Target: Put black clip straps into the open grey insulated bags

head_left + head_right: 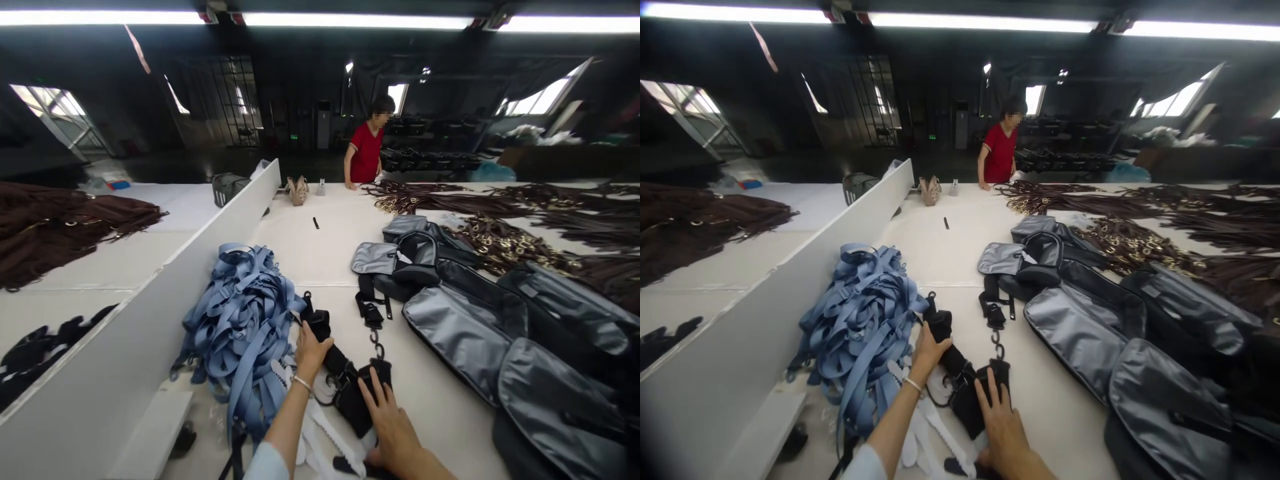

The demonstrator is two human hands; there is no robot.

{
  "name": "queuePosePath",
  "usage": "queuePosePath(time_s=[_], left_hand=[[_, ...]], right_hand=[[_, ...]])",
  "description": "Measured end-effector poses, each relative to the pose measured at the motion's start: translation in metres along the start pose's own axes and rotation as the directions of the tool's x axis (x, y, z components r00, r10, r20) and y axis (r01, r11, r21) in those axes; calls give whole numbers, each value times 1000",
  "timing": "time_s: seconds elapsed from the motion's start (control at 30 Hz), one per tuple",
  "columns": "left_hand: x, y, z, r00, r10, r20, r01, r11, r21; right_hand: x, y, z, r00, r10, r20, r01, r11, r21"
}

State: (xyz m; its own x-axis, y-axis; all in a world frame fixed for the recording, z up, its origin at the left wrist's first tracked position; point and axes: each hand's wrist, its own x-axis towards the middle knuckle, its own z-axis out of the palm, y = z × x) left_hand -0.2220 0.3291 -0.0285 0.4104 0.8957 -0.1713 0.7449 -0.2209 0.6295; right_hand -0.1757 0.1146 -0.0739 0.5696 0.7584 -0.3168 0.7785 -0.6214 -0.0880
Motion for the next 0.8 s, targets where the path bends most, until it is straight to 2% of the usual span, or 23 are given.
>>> queuePosePath(time_s=[0.07,0.17,0.27,0.4,0.47,0.53,0.6,0.67,0.73,0.8], left_hand=[[13,13,18,996,-59,-68,64,995,75],[20,26,32,988,-33,-154,57,987,153],[24,26,32,986,8,-165,27,979,204],[36,13,24,993,-56,-100,74,980,184],[43,6,21,991,-119,-56,127,980,153],[49,0,19,987,-157,-24,159,979,127],[54,-4,19,985,-172,-3,171,979,107],[57,-7,20,984,-179,12,177,981,83],[60,-10,20,983,-181,22,180,983,46],[63,-13,20,982,-186,22,186,982,-10]], right_hand=[[1,15,12,997,-46,-55,48,998,33],[14,49,17,985,-87,-146,118,968,222],[29,87,4,977,-65,-203,163,840,517],[40,120,-41,978,71,-198,112,618,778],[49,124,-73,964,112,-242,145,541,828],[67,120,-104,953,96,-288,203,501,841],[98,112,-129,957,33,-287,231,510,828],[139,100,-144,973,-3,-230,188,586,788],[181,86,-148,986,62,-156,70,689,722],[216,71,-144,975,199,-98,-85,743,664]])
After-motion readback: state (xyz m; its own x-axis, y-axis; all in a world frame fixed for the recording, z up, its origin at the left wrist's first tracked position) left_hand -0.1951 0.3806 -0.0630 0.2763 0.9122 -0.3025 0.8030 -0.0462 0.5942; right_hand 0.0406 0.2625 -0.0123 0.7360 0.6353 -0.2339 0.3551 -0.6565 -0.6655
